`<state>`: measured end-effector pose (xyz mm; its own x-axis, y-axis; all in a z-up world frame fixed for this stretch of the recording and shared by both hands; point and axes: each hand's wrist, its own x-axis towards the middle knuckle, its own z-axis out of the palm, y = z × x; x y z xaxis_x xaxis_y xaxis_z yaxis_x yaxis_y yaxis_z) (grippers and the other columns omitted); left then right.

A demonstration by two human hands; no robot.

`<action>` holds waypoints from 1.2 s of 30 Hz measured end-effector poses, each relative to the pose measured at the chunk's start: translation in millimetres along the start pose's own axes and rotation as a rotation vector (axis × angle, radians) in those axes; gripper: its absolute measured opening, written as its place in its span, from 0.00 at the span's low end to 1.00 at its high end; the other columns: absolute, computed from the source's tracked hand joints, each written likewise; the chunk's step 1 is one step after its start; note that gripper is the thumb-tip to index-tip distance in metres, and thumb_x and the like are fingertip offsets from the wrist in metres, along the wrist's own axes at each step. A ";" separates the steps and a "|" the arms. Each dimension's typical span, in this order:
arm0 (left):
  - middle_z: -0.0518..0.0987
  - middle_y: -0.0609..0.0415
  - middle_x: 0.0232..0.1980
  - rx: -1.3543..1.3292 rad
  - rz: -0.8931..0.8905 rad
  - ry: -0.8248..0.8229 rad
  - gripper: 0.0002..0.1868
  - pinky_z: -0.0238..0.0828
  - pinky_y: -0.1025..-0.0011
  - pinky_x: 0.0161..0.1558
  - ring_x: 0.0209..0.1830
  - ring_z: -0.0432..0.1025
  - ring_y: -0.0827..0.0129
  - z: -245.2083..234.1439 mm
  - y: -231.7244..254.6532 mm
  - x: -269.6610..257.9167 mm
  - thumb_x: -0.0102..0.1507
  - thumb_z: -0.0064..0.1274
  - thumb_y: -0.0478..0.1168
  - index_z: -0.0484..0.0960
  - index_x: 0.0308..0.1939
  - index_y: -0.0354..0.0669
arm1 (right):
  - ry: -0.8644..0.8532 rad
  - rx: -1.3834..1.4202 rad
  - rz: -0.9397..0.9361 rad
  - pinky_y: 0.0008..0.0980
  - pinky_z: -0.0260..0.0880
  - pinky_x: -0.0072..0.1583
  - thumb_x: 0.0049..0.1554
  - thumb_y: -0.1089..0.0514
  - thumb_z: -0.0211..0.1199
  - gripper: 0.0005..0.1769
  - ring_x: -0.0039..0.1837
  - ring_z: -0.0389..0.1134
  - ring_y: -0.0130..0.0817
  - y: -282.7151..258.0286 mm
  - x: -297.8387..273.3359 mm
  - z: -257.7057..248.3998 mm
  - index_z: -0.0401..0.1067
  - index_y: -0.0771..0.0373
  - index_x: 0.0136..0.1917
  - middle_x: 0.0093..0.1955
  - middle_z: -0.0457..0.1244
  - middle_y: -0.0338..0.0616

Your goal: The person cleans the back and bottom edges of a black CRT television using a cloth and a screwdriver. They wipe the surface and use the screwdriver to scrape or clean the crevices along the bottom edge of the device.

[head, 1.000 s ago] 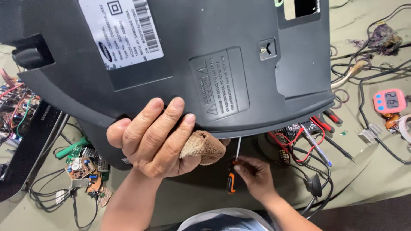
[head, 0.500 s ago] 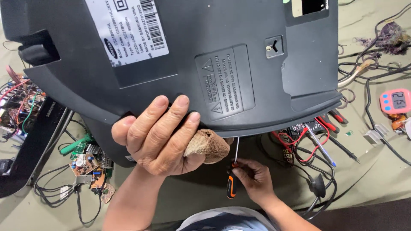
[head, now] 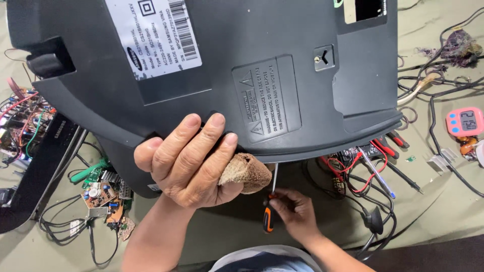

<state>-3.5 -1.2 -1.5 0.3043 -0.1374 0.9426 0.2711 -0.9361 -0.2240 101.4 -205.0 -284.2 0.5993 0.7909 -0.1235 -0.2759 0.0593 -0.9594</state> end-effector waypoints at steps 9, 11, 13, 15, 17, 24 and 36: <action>0.87 0.57 0.46 0.001 0.006 0.028 0.30 0.46 0.66 0.65 0.51 0.77 0.63 2.1 -1.2 -3.3 0.73 0.26 0.57 0.87 0.41 0.55 | 0.022 -0.180 -0.081 0.31 0.80 0.50 0.56 0.56 0.68 0.17 0.45 0.78 0.32 -33.1 2.7 3.9 0.79 0.66 0.56 0.43 0.76 0.48; 0.87 0.57 0.47 -0.002 -0.003 0.007 0.30 0.44 0.66 0.67 0.52 0.77 0.63 0.8 -0.7 -4.5 0.73 0.27 0.57 0.88 0.41 0.56 | 0.041 -0.289 -0.153 0.29 0.77 0.54 0.56 0.54 0.69 0.17 0.51 0.76 0.29 -33.0 6.6 -1.4 0.80 0.62 0.57 0.51 0.76 0.43; 0.87 0.57 0.46 -0.005 0.013 0.023 0.29 0.45 0.66 0.67 0.51 0.77 0.63 3.0 -1.3 -3.9 0.73 0.26 0.57 0.87 0.41 0.55 | 0.045 -0.183 -0.097 0.31 0.79 0.52 0.55 0.58 0.69 0.16 0.48 0.77 0.32 -25.1 0.2 6.5 0.80 0.65 0.56 0.46 0.76 0.47; 0.87 0.57 0.46 0.003 0.023 0.049 0.29 0.46 0.66 0.66 0.51 0.78 0.63 5.5 -2.4 -1.6 0.73 0.26 0.56 0.86 0.41 0.55 | 0.039 -0.088 -0.048 0.33 0.81 0.49 0.55 0.62 0.69 0.15 0.45 0.79 0.35 -22.4 2.2 5.2 0.79 0.68 0.55 0.42 0.76 0.51; 0.87 0.56 0.46 -0.009 0.017 0.054 0.30 0.45 0.67 0.67 0.52 0.77 0.63 4.0 -1.4 -2.3 0.73 0.26 0.56 0.88 0.40 0.54 | 0.082 -0.215 -0.056 0.29 0.78 0.49 0.54 0.54 0.71 0.16 0.44 0.77 0.28 -18.4 0.7 -1.9 0.81 0.63 0.53 0.43 0.76 0.43; 0.87 0.56 0.46 -0.015 0.033 0.117 0.29 0.47 0.67 0.66 0.52 0.77 0.64 4.2 -1.0 -1.7 0.73 0.28 0.54 0.88 0.39 0.54 | 0.086 -0.117 -0.335 0.30 0.79 0.52 0.58 0.59 0.66 0.14 0.47 0.77 0.34 -26.9 -11.5 10.6 0.75 0.68 0.56 0.46 0.73 0.48; 0.66 0.50 0.77 -0.177 -0.163 0.029 0.21 0.43 0.50 0.77 0.81 0.51 0.45 -24.1 62.3 -133.9 0.75 0.33 0.49 0.85 0.56 0.60 | 0.130 -1.066 -0.431 0.51 0.77 0.47 0.58 0.44 0.67 0.18 0.45 0.74 0.58 37.1 -36.2 -54.7 0.79 0.55 0.56 0.51 0.72 0.50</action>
<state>-49.4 -49.0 -135.7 0.2425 0.0132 0.9701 0.1493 -0.9885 -0.0238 110.5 -264.7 -329.1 0.5796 0.7576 0.3001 0.7069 -0.2842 -0.6477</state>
